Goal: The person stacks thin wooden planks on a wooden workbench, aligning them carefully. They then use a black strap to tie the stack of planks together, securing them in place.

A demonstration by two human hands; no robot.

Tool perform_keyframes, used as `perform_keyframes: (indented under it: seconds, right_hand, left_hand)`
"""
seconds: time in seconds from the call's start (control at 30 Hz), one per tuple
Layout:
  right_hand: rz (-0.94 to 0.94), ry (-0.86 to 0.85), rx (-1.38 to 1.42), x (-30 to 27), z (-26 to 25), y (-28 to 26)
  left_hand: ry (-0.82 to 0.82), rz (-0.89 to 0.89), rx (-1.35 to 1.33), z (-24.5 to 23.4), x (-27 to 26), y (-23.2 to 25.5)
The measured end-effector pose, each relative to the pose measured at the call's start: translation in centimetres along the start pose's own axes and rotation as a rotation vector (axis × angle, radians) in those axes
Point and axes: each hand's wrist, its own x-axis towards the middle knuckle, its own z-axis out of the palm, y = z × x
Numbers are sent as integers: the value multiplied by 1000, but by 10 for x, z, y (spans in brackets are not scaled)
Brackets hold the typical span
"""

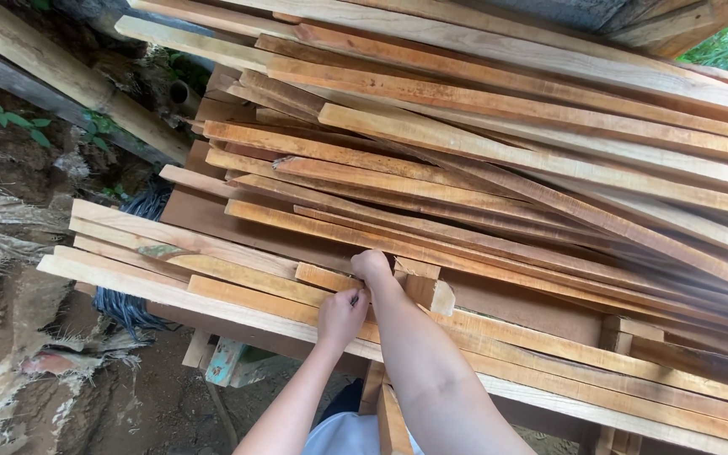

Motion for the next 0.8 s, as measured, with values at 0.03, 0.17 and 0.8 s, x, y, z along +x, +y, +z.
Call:
perform_keyframes:
  seconds: [0.03,0.17,0.8]
  right_hand:
    - [5,5,22,-18,-13,-5]
    - [-98,-31,-233,-6,-9,-4]
    - [-246,-96,-335,69,36,14]
  left_hand:
    - [-4,-15,-16,1,2,-2]
    - [-50,-51,-76,-6,1,0]
    - [-77,-69,-173,10,16,-21]
